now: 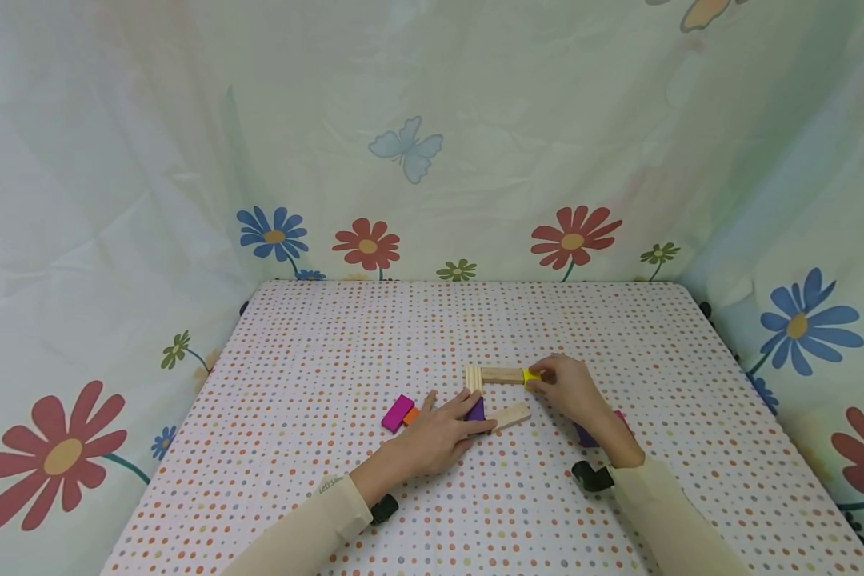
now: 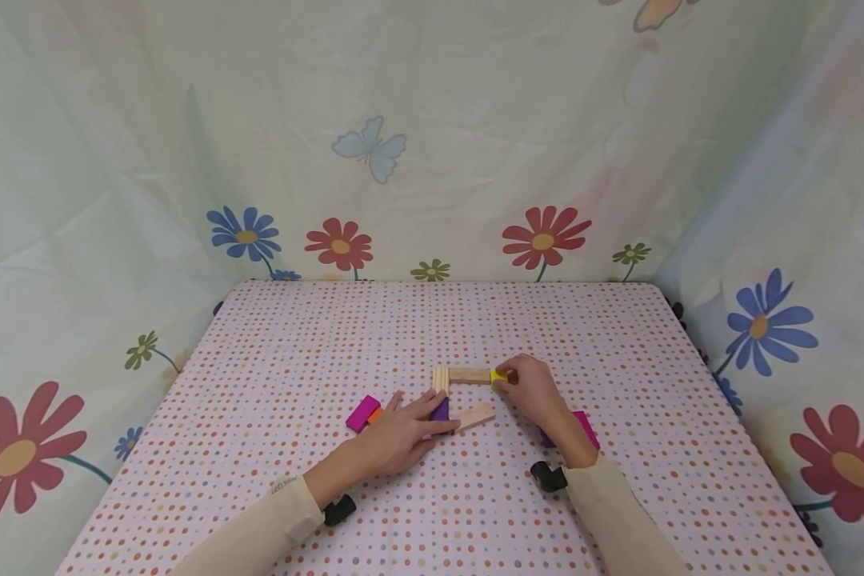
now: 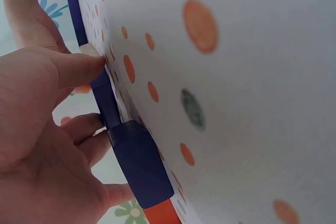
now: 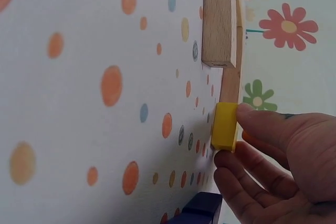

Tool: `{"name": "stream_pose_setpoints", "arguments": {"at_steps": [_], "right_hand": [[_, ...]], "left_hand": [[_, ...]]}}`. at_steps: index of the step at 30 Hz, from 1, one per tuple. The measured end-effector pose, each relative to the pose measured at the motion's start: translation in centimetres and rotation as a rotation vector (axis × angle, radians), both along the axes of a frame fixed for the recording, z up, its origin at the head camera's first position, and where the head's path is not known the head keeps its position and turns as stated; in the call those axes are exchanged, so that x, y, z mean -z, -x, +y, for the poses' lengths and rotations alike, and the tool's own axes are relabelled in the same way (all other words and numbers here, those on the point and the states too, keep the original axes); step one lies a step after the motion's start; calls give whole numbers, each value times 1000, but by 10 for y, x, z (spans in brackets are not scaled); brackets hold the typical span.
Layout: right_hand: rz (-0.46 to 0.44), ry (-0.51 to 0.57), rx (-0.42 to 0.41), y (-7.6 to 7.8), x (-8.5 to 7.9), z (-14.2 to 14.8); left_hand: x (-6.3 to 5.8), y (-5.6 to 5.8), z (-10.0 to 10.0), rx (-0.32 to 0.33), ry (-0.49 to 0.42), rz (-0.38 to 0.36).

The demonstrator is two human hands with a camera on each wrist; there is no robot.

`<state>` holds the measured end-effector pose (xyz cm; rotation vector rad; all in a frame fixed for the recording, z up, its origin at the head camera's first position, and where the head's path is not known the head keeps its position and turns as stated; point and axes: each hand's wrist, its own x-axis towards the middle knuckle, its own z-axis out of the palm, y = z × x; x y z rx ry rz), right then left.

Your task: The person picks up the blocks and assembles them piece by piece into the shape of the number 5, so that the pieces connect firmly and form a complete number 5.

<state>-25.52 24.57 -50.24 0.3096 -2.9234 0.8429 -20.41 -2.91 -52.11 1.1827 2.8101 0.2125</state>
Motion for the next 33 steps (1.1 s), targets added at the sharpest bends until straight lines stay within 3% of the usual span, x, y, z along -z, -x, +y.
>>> {"name": "stream_pose_setpoints", "arguments": {"at_steps": [21,27,33], "right_hand": [[20,0,4,-3,-1,2],[46,-68,66,-12,-11,13],[-30,-159,154,-21,-12,29]], "left_hand": [[-3,-2,-1,-4,-3,-23],[-2,-2,-2,-4,-34,-52],[-3,-1,-1,0,-26,-34]]}}
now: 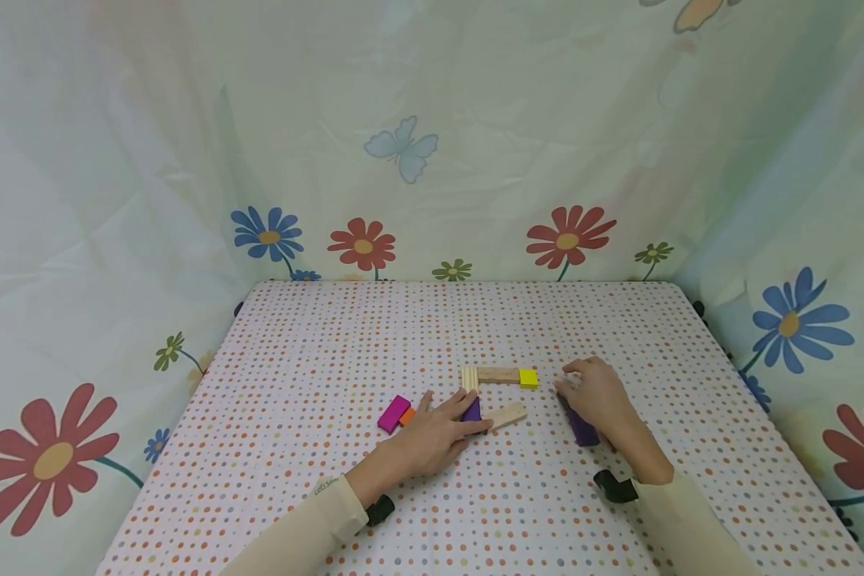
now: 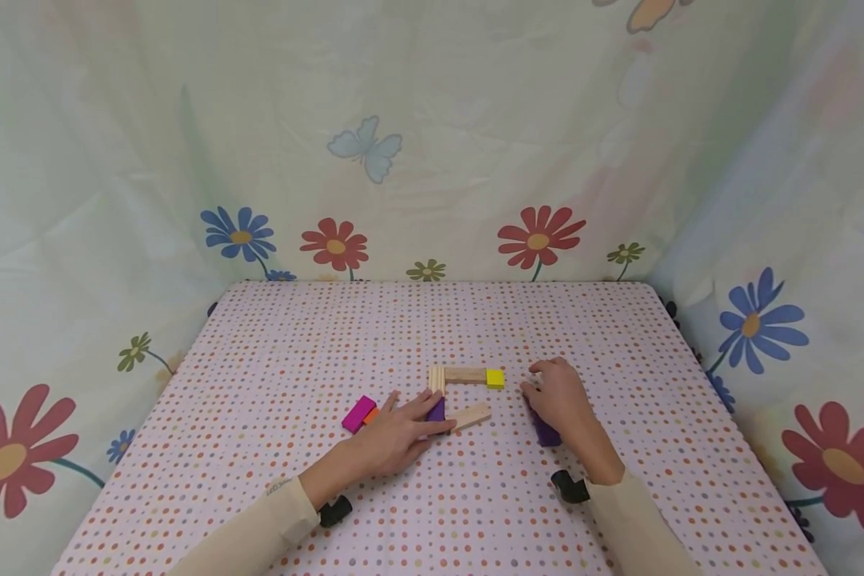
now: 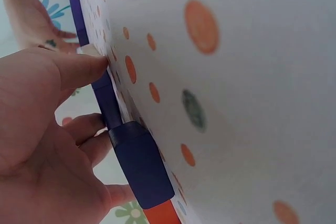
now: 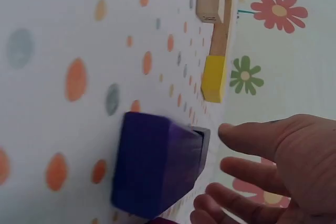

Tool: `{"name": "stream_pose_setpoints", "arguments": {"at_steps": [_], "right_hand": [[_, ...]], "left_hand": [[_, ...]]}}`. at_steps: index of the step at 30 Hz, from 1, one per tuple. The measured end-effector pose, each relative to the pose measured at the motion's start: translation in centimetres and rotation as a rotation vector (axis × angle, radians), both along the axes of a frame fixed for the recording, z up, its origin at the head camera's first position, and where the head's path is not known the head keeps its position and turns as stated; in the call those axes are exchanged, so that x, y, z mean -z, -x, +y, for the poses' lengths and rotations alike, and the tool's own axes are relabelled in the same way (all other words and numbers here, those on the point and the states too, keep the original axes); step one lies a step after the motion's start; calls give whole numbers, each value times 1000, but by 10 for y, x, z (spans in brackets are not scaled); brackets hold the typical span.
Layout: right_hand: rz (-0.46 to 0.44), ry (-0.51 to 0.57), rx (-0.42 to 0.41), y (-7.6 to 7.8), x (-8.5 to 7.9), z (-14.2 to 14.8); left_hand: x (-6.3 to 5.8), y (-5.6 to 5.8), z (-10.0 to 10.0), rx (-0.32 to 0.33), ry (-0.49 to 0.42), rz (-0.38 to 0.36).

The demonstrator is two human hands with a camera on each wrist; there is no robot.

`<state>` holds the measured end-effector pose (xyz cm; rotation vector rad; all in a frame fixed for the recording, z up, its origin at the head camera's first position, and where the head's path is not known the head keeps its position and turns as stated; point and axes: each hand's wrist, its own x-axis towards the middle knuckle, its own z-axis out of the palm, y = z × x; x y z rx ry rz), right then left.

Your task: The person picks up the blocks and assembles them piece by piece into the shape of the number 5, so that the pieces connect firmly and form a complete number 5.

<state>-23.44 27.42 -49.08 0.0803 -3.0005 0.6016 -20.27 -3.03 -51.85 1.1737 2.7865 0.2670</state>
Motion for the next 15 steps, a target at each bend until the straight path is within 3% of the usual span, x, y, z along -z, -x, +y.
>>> {"name": "stream_pose_setpoints", "arguments": {"at_steps": [7,15], "right_hand": [[-91,35,13,-5,6,6],[-59,29,-28,-4,6,5]], "left_hand": [[0,0,0,-6,15,-3],[-2,0,0,-1,20,-6]]}}
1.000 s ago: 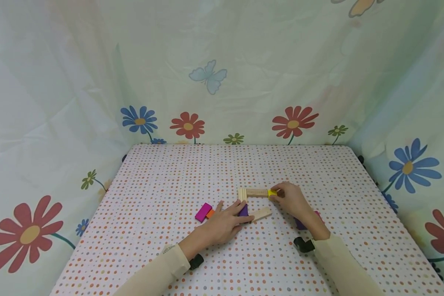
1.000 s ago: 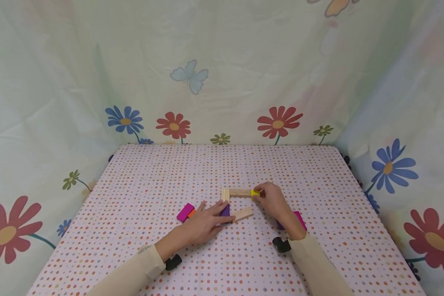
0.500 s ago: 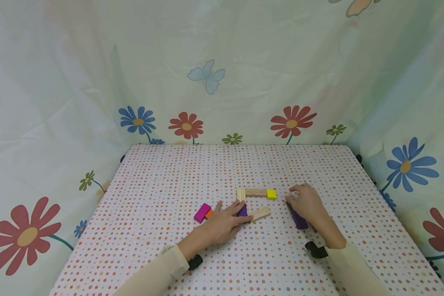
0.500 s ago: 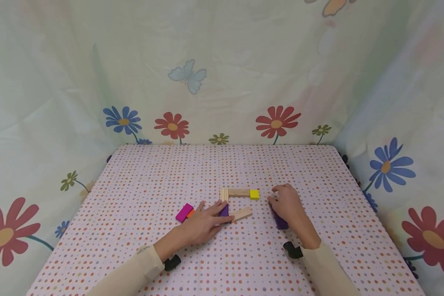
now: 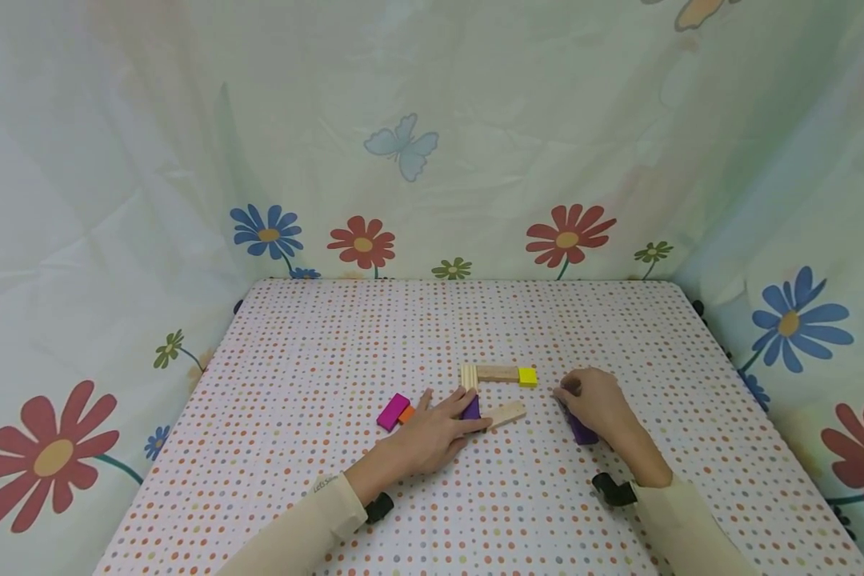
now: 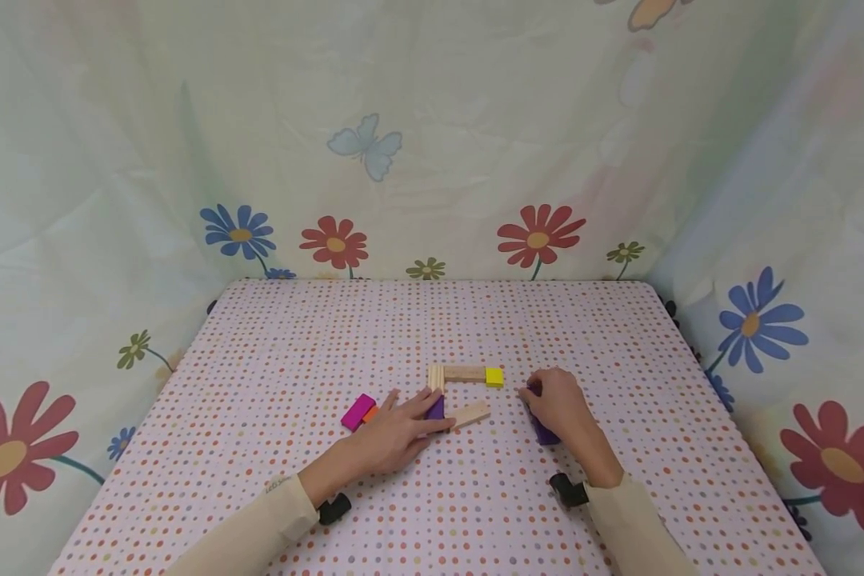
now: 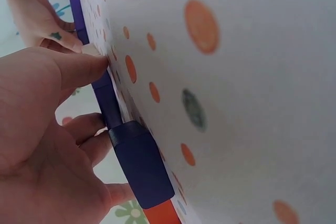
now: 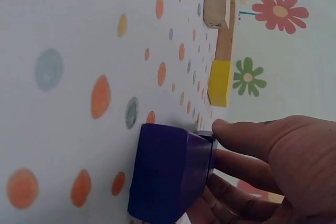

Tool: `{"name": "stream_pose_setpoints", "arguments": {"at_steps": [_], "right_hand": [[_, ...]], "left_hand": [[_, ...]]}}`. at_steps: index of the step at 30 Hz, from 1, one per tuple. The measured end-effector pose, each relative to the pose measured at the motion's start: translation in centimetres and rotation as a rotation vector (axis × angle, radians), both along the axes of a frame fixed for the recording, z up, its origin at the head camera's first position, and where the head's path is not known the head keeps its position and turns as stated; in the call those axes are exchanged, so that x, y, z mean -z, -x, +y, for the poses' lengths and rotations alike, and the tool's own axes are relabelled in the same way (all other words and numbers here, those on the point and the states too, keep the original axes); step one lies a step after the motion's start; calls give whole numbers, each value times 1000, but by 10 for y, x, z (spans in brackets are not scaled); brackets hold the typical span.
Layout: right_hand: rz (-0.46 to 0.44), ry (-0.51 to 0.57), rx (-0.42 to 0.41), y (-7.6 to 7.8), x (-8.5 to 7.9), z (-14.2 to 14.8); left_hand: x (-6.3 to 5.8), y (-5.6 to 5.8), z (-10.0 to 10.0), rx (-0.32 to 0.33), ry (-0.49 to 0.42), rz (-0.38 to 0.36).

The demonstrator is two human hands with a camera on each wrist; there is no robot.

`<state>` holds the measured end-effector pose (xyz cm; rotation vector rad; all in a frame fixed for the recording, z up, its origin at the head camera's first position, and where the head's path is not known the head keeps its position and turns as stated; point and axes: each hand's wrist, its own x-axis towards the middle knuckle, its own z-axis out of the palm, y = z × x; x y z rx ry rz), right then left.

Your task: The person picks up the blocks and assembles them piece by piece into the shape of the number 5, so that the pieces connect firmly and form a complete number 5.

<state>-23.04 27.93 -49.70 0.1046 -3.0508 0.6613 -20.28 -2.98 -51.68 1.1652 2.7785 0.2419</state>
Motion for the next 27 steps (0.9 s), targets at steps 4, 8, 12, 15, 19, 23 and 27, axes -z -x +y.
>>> {"name": "stream_pose_setpoints", "arguments": {"at_steps": [4,8,12,15,19,23,27], "right_hand": [[4,-2,-6,2,0,-2],[-20,20,9,3,1,-6],[-29,40,-3,4,3,-11],[-26,39,-22,4,3,-14],[-36,59,-30,4,4,-16],[-42,70,-26,3,4,-16],[-29,77,-14,2,-1,-13]], "left_hand": [[0,1,-1,2,-2,0],[1,1,0,-4,-8,-15],[1,0,-1,-7,-11,-17],[6,2,-1,-4,-30,-18],[7,2,-2,7,-38,-12],[3,1,-1,17,-13,11],[3,1,0,25,-7,13]]}}
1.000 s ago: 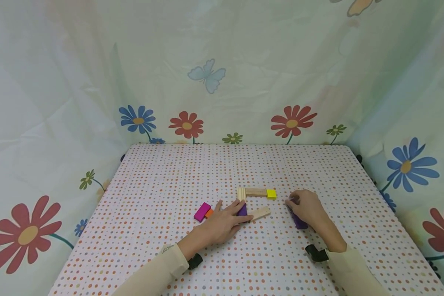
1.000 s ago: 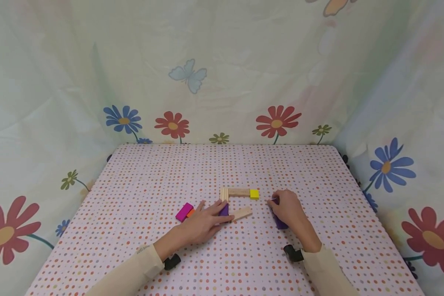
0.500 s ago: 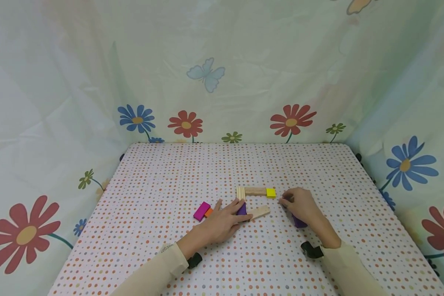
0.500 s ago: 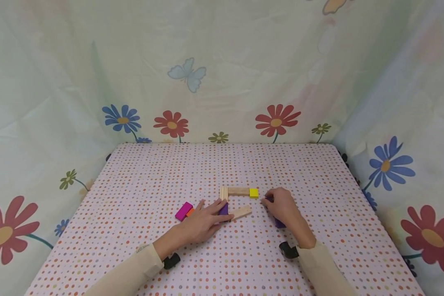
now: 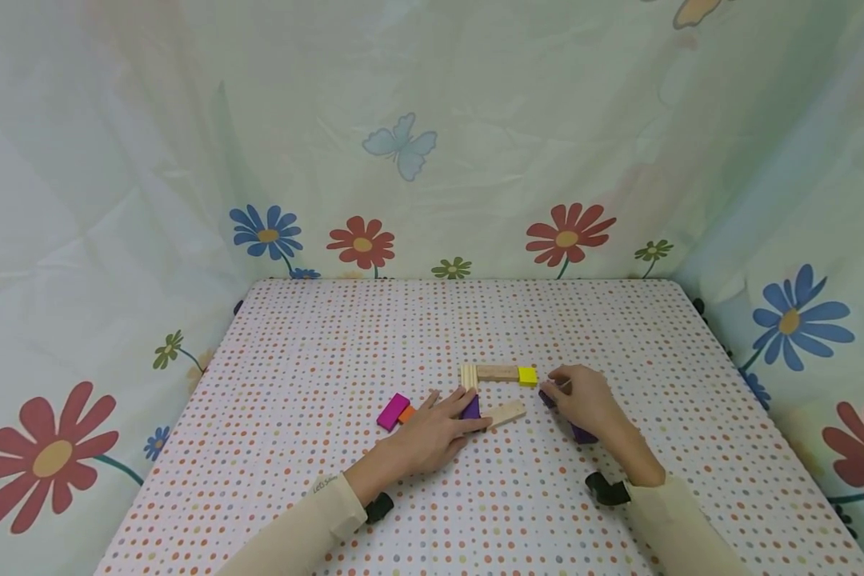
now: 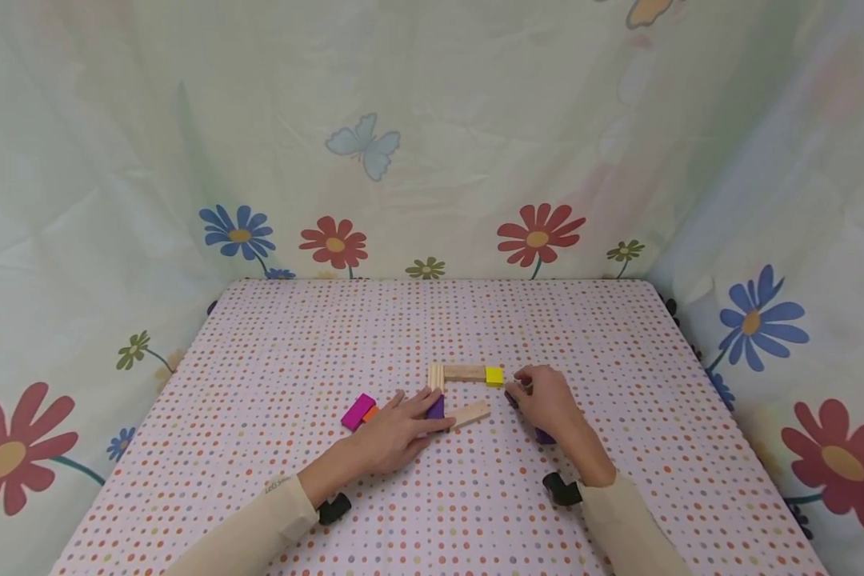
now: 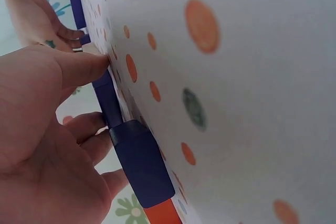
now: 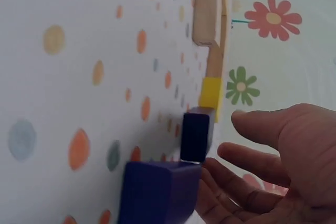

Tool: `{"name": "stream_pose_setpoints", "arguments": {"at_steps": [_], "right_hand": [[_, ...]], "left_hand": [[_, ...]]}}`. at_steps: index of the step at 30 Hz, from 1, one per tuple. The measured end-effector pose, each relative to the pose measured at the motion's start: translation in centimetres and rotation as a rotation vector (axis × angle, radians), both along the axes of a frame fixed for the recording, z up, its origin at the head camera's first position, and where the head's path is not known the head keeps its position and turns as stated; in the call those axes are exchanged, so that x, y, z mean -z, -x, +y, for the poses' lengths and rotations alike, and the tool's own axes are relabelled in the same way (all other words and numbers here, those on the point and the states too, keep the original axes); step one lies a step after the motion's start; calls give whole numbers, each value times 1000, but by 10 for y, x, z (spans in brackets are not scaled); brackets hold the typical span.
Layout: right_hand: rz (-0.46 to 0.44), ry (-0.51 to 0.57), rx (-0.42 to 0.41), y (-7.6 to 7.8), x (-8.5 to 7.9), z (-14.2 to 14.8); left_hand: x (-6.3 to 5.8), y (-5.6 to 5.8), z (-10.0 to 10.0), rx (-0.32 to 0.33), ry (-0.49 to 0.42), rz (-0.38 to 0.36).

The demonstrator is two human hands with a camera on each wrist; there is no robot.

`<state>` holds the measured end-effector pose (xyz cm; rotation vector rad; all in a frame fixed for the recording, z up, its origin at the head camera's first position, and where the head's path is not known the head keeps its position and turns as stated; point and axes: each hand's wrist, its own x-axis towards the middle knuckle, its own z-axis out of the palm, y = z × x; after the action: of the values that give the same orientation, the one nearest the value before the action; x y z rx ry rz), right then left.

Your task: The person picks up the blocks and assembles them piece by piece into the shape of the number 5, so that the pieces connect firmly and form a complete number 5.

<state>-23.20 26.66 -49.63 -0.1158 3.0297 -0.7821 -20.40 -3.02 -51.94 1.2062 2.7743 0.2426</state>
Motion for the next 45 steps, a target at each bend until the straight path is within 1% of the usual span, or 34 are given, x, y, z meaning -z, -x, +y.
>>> {"name": "stream_pose_setpoints", "arguments": {"at_steps": [3,5,11,14,23,29,32,38,42,45], "right_hand": [[12,-6,8,-2,-5,4],[9,-8,-3,-3,-7,6],[-33,-19,-87,-7,-6,6],[-43,-37,-109,-8,-6,5],[-93,-76,-119,-5,-5,5],[-77,-52,-151,-6,-3,3],[-77,-46,-154,-7,-3,0],[-77,-82,-167,-6,-4,-4],[-72,-98,-175,-6,-3,-6],[-63,-111,-181,-6,-2,-8]], "left_hand": [[0,1,1,8,-10,-3],[-1,1,1,10,-17,-5],[0,1,1,10,-20,-2],[1,1,0,10,-23,0],[2,1,0,11,-25,0],[4,0,0,3,-19,-1],[4,0,0,4,-14,2],[1,0,-1,14,-9,20],[0,0,-1,11,-23,-1],[0,0,-1,9,-26,-3]]}}
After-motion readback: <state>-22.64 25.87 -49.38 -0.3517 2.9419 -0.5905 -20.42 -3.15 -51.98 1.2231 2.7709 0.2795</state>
